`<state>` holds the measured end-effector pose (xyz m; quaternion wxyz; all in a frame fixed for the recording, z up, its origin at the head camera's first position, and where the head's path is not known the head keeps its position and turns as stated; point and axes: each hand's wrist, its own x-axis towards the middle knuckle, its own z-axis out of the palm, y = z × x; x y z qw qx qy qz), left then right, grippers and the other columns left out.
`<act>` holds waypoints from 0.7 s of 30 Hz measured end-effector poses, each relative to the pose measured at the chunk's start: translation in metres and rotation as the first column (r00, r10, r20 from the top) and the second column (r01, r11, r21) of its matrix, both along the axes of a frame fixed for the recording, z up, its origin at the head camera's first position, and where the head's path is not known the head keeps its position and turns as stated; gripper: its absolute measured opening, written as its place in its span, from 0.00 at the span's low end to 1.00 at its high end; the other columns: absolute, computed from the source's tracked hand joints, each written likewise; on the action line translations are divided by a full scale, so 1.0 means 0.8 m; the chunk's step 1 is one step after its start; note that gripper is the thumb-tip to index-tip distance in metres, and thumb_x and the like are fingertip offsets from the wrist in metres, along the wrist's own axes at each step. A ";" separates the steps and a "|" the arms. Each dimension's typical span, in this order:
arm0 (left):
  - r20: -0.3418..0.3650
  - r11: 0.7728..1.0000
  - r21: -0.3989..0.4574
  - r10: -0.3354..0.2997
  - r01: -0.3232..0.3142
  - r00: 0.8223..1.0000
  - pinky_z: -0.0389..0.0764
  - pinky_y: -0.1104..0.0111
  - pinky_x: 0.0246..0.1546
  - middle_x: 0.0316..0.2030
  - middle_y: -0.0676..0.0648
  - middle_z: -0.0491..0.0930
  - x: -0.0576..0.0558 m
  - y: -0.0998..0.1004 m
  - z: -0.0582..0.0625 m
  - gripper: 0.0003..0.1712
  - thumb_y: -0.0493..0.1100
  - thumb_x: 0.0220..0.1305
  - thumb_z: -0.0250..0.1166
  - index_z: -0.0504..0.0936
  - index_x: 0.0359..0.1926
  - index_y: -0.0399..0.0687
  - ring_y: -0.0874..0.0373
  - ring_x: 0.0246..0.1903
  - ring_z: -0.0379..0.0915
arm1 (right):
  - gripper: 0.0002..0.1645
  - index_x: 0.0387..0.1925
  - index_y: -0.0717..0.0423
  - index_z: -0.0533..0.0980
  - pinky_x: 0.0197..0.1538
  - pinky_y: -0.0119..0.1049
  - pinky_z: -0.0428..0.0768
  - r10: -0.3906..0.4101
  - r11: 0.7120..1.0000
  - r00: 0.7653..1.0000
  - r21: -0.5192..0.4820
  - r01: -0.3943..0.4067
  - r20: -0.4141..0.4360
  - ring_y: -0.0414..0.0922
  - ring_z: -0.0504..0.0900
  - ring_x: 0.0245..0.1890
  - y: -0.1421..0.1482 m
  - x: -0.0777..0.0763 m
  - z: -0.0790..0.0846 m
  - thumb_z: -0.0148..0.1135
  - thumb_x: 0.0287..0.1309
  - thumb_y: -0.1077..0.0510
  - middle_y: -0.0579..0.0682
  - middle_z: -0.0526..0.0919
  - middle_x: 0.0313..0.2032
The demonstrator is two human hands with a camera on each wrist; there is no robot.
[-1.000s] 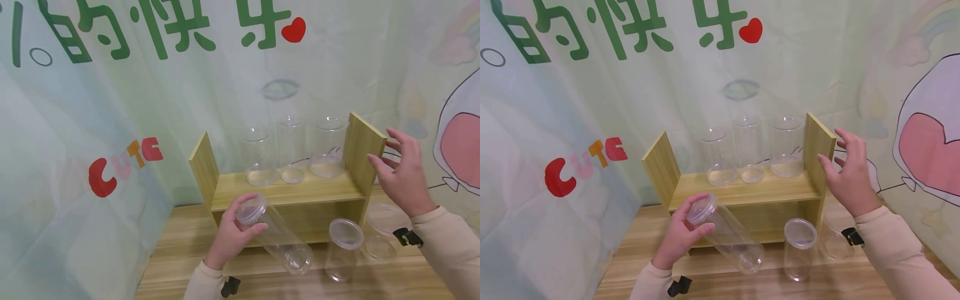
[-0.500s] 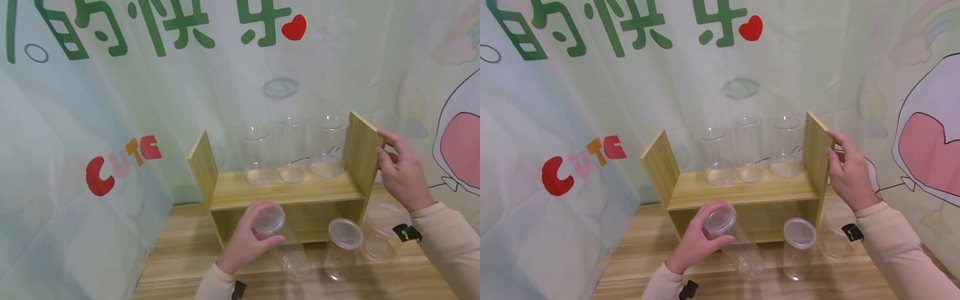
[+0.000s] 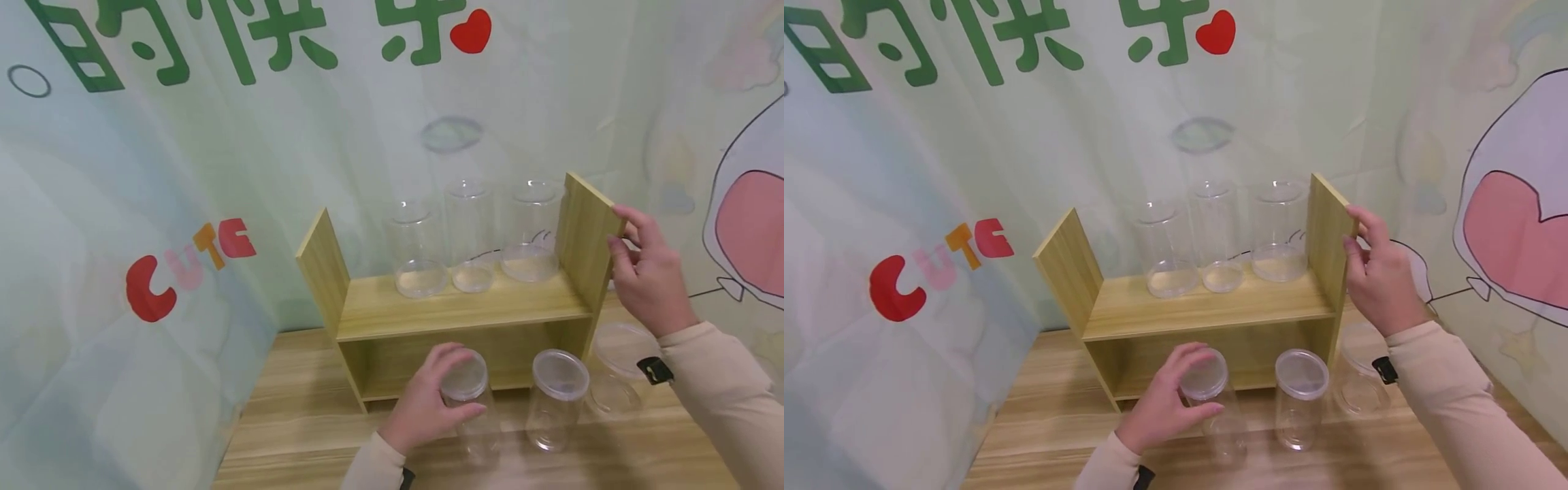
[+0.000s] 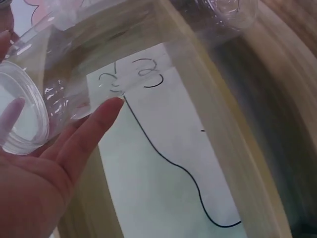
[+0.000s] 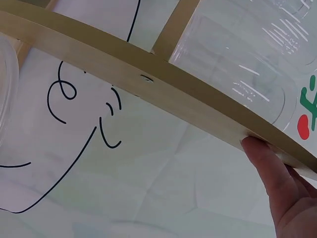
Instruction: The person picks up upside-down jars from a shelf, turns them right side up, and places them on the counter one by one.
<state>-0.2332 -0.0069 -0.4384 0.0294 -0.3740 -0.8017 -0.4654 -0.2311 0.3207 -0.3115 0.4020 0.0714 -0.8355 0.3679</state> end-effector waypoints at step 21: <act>-0.108 0.990 -0.137 0.002 -0.017 0.994 0.79 0.62 0.49 0.68 0.46 0.63 0.001 0.030 -0.024 0.43 0.52 0.49 0.79 0.71 0.67 0.63 0.52 0.53 0.75 | 0.28 0.71 0.50 0.59 0.48 0.22 0.75 -0.019 0.998 1.000 0.052 0.020 -0.021 0.72 0.79 0.47 0.001 -0.006 -0.008 0.46 0.74 0.64 0.76 0.75 0.52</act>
